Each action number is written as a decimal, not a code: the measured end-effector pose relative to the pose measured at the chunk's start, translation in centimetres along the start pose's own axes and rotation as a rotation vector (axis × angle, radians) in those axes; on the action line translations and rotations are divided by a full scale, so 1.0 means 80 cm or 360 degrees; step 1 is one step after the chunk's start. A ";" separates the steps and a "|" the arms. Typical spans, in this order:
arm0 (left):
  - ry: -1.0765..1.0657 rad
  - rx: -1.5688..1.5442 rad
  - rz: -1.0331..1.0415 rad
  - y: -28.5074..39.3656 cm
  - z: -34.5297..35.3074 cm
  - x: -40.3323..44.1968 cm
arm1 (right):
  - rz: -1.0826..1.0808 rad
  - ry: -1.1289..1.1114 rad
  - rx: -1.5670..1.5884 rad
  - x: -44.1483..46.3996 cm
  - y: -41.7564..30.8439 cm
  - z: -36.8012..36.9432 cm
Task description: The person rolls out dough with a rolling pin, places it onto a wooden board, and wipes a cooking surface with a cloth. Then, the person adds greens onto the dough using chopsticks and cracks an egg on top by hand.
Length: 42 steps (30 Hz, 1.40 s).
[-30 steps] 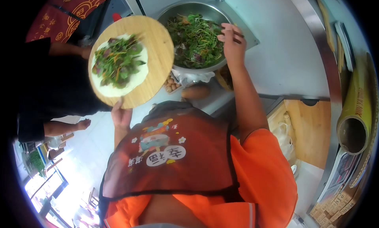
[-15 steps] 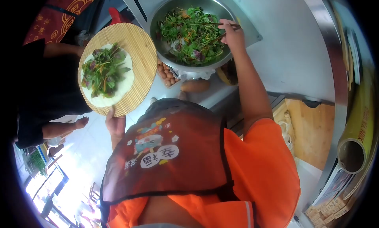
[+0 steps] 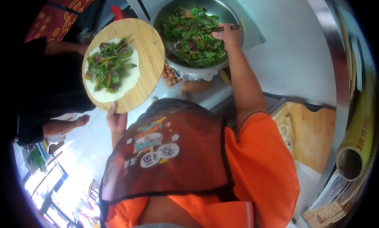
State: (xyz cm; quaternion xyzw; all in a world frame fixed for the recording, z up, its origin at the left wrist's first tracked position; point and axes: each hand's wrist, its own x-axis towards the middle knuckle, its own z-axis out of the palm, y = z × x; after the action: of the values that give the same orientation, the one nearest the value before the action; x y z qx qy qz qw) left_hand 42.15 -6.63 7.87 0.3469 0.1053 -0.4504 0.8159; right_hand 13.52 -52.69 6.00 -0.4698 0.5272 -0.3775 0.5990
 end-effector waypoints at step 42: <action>-0.0137 -0.0042 -0.0193 -0.009 0.021 0.023 | -0.0195 0.0246 0.0569 -0.028 -0.104 -0.049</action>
State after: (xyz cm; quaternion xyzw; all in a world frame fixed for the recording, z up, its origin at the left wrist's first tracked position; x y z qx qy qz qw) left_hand 42.41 -9.22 7.86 0.3094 0.0969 -0.5120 0.7955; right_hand 9.62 -53.47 14.58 -0.3569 0.4665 -0.5358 0.6065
